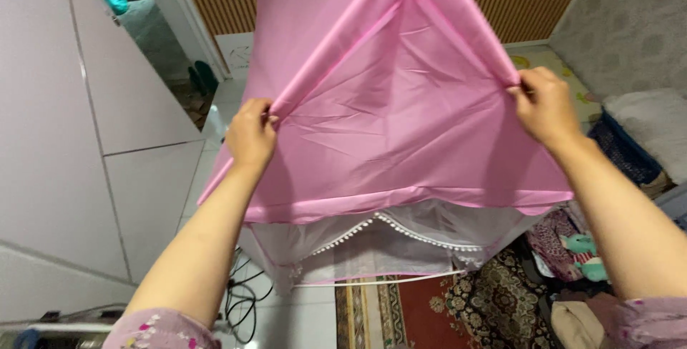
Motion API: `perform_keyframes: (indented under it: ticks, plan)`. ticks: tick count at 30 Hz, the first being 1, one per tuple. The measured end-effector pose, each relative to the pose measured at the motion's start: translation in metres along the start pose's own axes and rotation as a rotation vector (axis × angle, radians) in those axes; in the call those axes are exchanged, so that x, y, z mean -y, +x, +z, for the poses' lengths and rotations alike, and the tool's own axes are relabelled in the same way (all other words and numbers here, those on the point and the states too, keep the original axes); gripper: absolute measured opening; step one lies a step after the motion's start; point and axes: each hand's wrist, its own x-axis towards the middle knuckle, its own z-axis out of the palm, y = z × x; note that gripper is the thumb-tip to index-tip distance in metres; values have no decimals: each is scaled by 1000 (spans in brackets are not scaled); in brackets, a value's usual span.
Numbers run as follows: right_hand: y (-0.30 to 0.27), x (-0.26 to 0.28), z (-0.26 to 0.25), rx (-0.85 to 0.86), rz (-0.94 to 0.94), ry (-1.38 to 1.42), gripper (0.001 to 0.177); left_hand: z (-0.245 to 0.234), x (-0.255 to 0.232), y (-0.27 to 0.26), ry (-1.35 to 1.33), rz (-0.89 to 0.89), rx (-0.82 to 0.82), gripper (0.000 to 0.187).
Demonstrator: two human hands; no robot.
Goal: The recorder is assembling or adjusting the fabric cover on a small pink child's tent.
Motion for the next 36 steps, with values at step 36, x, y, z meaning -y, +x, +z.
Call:
perform_keyframes:
  ticks: [36]
  plan:
    - [-188, 111, -137, -146, 190, -141, 16, -123, -84, -144, -239, 177, 91, 26]
